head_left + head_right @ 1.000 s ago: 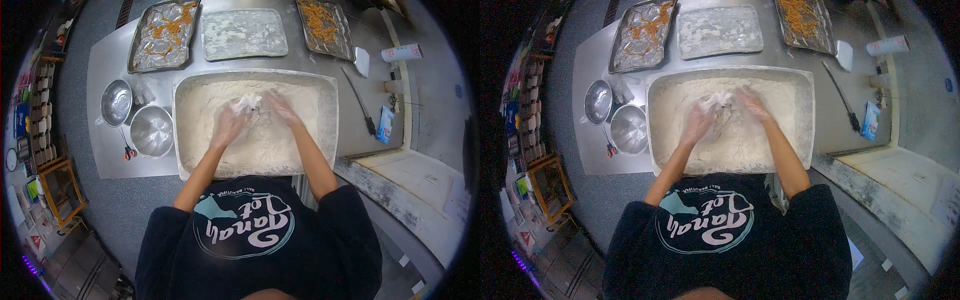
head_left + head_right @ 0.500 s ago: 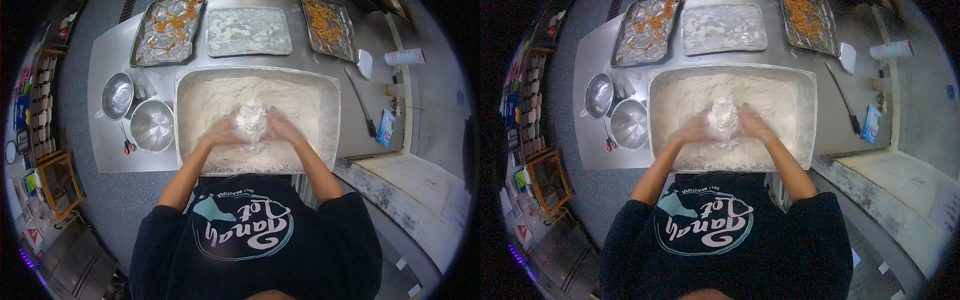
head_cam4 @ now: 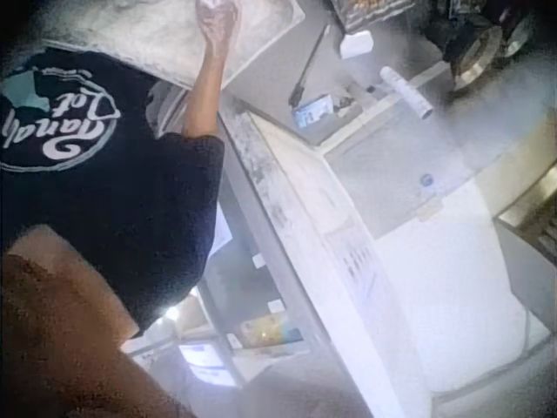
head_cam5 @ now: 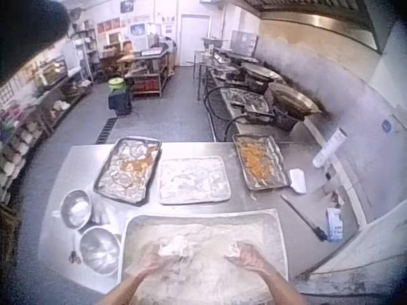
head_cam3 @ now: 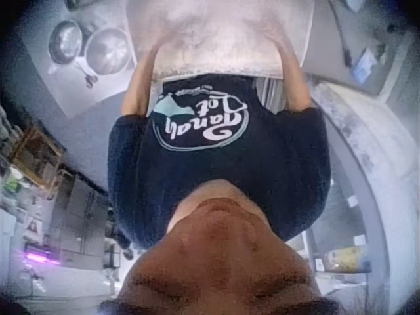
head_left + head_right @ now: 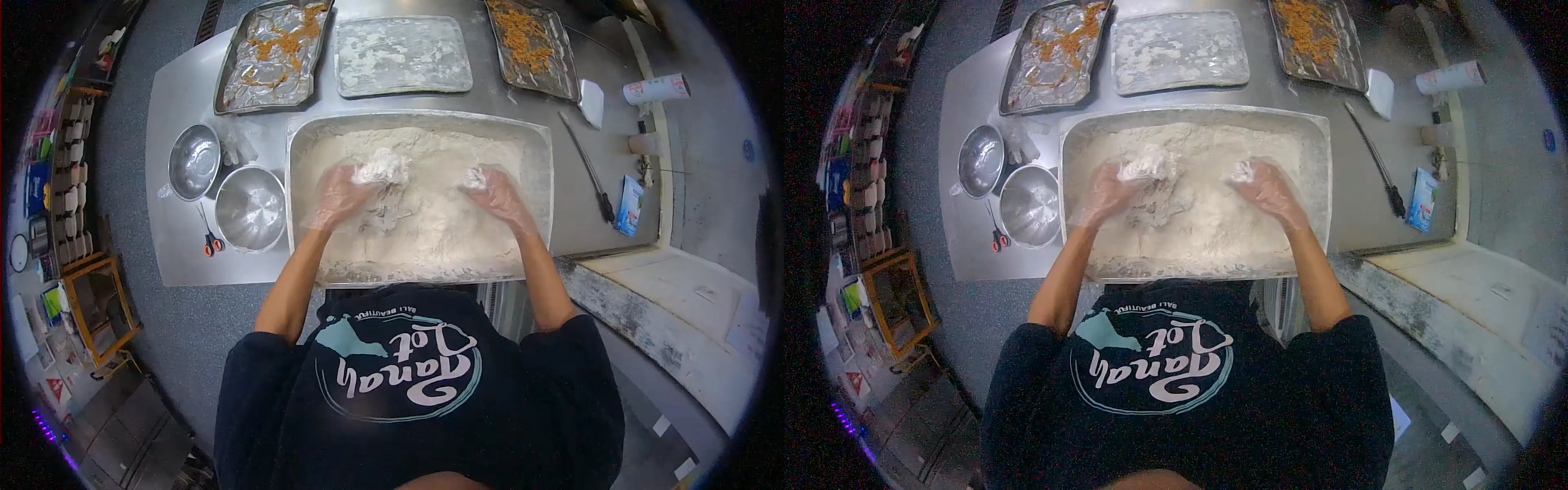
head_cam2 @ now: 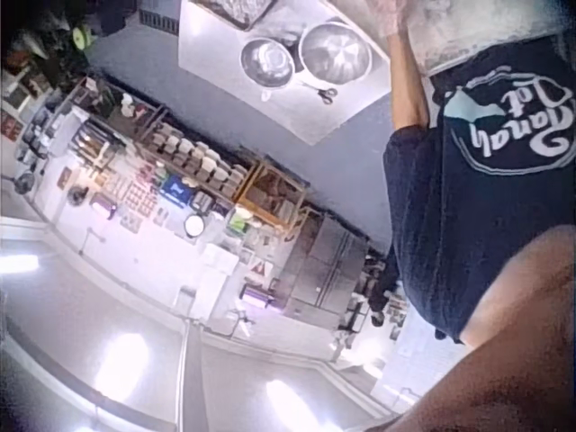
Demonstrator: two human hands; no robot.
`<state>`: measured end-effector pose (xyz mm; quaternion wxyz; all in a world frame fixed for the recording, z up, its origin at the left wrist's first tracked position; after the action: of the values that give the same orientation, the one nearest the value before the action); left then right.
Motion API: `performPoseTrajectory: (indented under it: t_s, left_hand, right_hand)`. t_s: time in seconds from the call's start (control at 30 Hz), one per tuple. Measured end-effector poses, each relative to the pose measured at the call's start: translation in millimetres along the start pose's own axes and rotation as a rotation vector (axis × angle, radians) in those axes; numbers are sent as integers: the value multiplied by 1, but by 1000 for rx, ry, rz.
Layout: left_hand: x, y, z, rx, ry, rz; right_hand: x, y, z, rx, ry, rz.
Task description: The person empties a bowl of chopped ingredients into a large tub of flour and mixes them together by hand, kneading and tossing the mixture until it is thoroughly coated.
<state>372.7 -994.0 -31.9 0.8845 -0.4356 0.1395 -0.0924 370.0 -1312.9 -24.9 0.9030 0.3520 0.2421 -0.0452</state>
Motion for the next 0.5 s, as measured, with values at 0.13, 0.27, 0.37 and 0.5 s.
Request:
performPoseTrajectory:
  t_s: [0.13, 0.27, 0.37, 0.5]
  left_hand:
    - [-4, -22, -5, -345, -42, -76]
    - [-3, -44, -12, -147, -59, -147]
    - [1, -66, 2, -139, -230, -19]
    - [16, -41, -28, -1167, -470, -97]
  right_hand:
    - [-26, 51, -15, 17, -32, 263]
    - [-36, 72, -29, -106, -227, 320]
    - [-27, 86, -54, 8, 13, 25]
    - [-21, 100, -89, 353, 171, 101]
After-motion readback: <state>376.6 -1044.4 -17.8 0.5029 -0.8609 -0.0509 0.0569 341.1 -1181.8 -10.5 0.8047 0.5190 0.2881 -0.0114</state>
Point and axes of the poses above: each hand's wrist, its own x-axis towards the middle knuckle, its own z-axis out of the back of the hand, y = z × x, the point moved 4 cm from there along x, towards the middle knuckle, and after that the axes turned 13 degrees about -z, right-handed, at the moved point
